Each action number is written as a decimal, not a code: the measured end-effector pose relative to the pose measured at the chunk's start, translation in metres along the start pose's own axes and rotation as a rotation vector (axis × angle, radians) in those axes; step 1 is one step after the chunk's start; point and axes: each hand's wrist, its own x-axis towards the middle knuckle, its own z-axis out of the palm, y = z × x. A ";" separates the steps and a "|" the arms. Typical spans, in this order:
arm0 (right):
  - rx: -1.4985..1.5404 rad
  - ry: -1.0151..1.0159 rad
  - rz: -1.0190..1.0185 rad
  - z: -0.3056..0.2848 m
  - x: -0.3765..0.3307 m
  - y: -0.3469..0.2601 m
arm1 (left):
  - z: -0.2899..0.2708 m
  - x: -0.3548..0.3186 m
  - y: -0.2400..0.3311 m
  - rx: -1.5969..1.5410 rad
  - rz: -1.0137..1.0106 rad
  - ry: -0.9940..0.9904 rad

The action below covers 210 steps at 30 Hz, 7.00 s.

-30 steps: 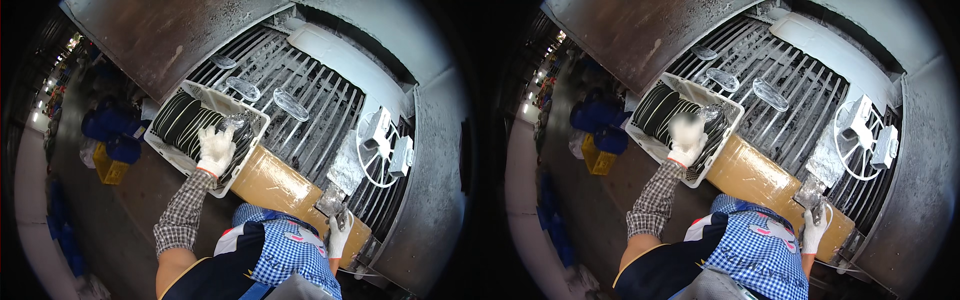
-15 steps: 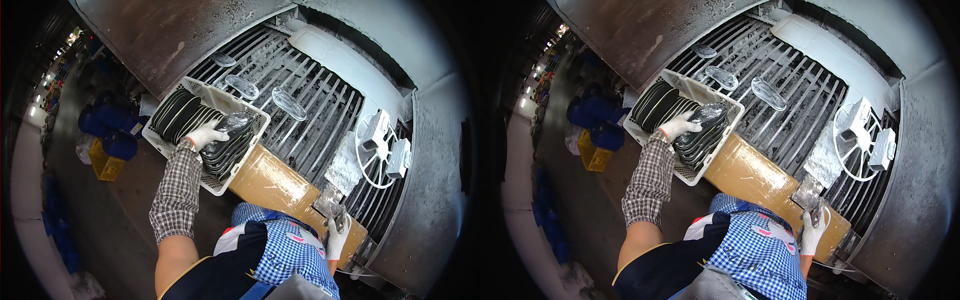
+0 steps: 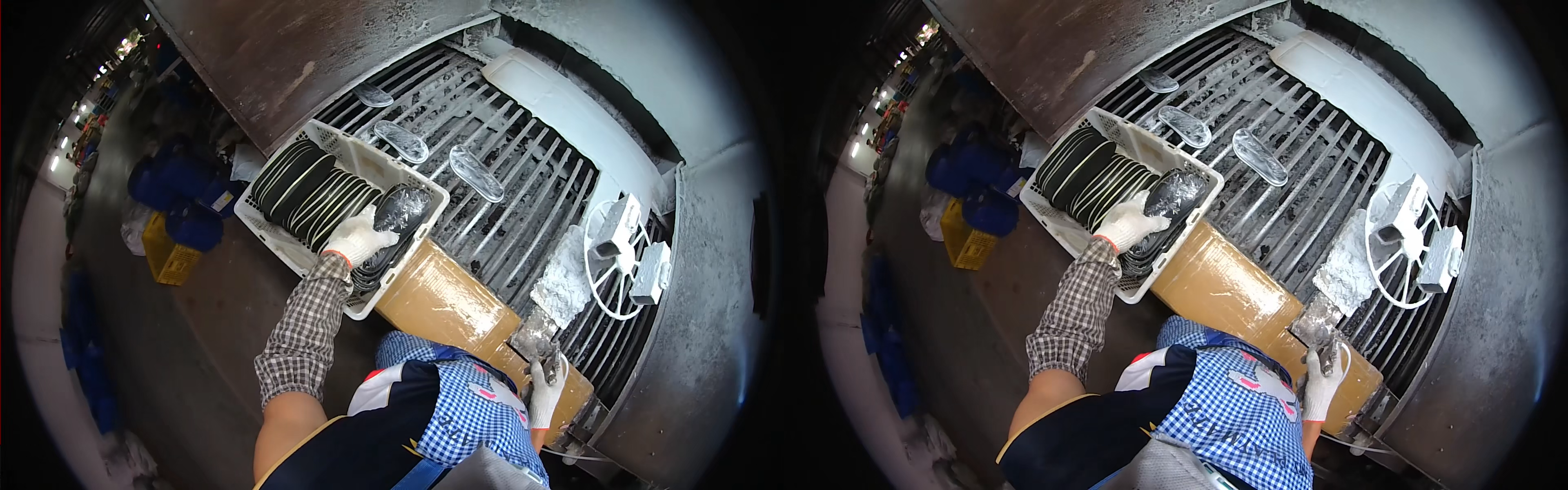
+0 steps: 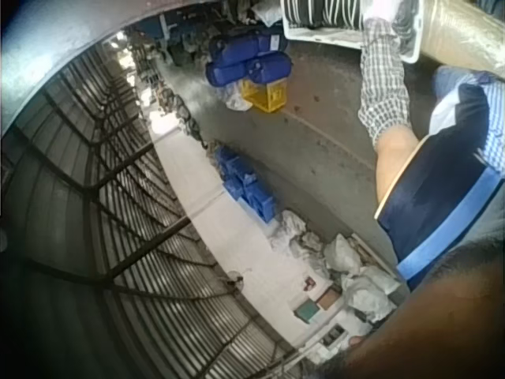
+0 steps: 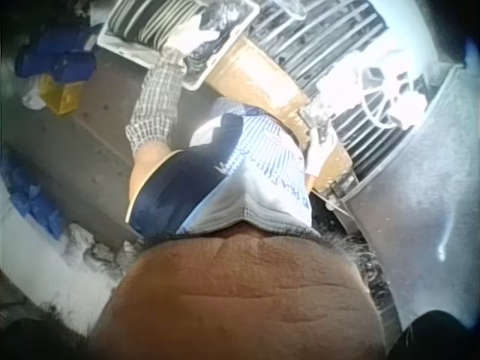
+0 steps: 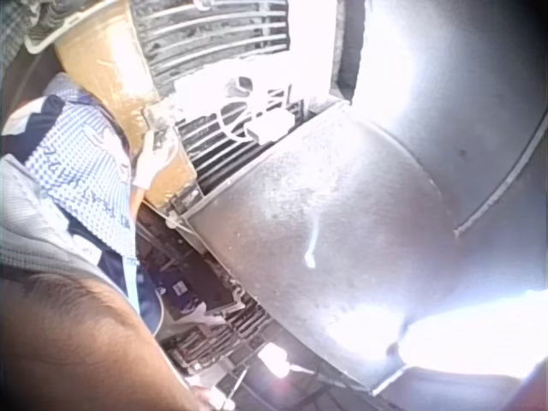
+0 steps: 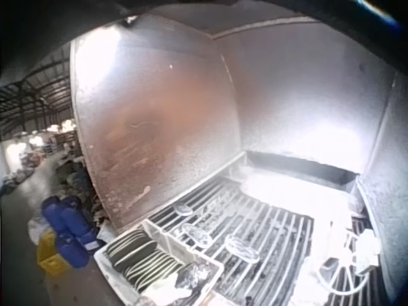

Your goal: The person spray paints a series of small, dark, oval-shaped objects white using a spray gun. They pick up each object from a white plastic basket, place it on a metal grate, and apply a coat of white paint. After painting, the person places the object back into the basket and repeats the process.

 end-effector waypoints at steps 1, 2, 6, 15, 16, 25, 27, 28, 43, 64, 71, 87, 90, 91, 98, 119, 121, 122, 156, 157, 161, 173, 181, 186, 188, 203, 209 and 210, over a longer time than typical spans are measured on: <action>0.005 -0.015 0.017 0.001 -0.001 -0.005 | -0.001 0.000 -0.002 -0.080 0.007 -0.031; 0.031 -0.038 0.090 -0.001 -0.002 -0.014 | -0.003 0.000 -0.004 -0.161 0.014 -0.062; 0.069 -0.047 0.134 -0.003 -0.002 -0.010 | -0.002 0.010 -0.008 -0.417 0.001 -0.231; 0.084 -0.045 0.157 -0.003 -0.005 -0.014 | -0.016 -0.009 0.012 -0.782 -0.028 -0.318; 0.080 -0.036 0.155 -0.004 -0.004 -0.011 | -0.021 -0.011 0.013 -0.864 0.030 -0.348; 0.071 0.012 0.079 -0.002 -0.009 -0.015 | -0.011 -0.008 0.001 -0.944 0.097 -0.356; 0.072 0.013 0.066 -0.001 -0.011 -0.015 | -0.004 -0.002 -0.007 -0.972 0.051 -0.243; 0.074 0.006 0.074 0.000 -0.011 -0.019 | -0.001 0.001 -0.012 -0.985 0.028 -0.185; 0.003 -0.009 -0.044 0.000 -0.008 -0.002 | -0.053 0.012 -0.116 0.278 -0.302 0.794; 0.155 -0.083 0.153 -0.007 -0.007 0.006 | -0.051 0.072 -0.216 0.085 -0.277 0.563; 0.179 -0.071 0.094 -0.018 -0.009 0.023 | -0.097 0.038 -0.165 0.172 -0.099 0.701; 0.224 0.062 0.024 -0.042 -0.018 0.060 | -0.075 0.014 0.111 -0.934 0.636 0.279; 0.233 0.111 0.024 -0.049 -0.020 0.069 | -0.042 -0.010 0.206 -1.228 0.666 0.093; 0.246 0.127 0.001 -0.049 -0.018 0.075 | -0.034 -0.002 0.227 -1.283 0.668 0.009; 0.331 0.219 -0.036 -0.060 -0.025 0.085 | 0.054 -0.008 0.370 -1.141 0.844 -0.158; 0.370 0.346 -0.043 -0.070 -0.032 0.102 | 0.119 -0.001 0.440 -0.863 0.928 -0.415; 0.353 0.350 -0.062 -0.070 -0.031 0.093 | 0.118 -0.001 0.439 -0.877 0.957 -0.364; 0.369 0.317 -0.007 -0.072 -0.033 0.088 | 0.120 0.002 0.440 -0.877 0.927 -0.345; 0.396 0.309 0.013 -0.076 -0.044 0.089 | 0.145 0.036 0.423 -0.939 0.690 -0.128; 0.359 0.352 -0.082 -0.074 -0.041 0.093 | 0.143 0.035 0.415 -0.986 0.678 -0.133; 0.480 0.306 -0.105 -0.082 -0.041 0.082 | 0.151 0.018 0.364 -1.159 0.368 -0.121; 0.461 0.117 -0.443 -0.099 0.004 -0.060 | 0.255 -0.038 0.294 -1.409 0.249 -0.960; 0.431 -0.058 -0.689 -0.078 0.018 -0.161 | 0.258 -0.043 0.296 -1.477 0.200 -1.130; 0.382 -0.033 -0.762 -0.070 0.025 -0.178 | 0.278 -0.032 0.302 -1.526 0.089 -1.213; 0.356 0.023 -0.800 -0.068 0.033 -0.178 | 0.277 -0.037 0.303 -1.487 0.122 -1.142; 0.464 0.235 -0.636 -0.083 0.059 -0.139 | 0.258 -0.056 0.307 -1.446 0.123 -1.118; 0.509 0.274 -0.573 -0.095 0.058 -0.132 | 0.260 -0.052 0.302 -1.433 0.096 -1.103; 0.527 0.272 -0.555 -0.097 0.055 -0.134 | 0.261 -0.051 0.301 -1.439 0.099 -1.103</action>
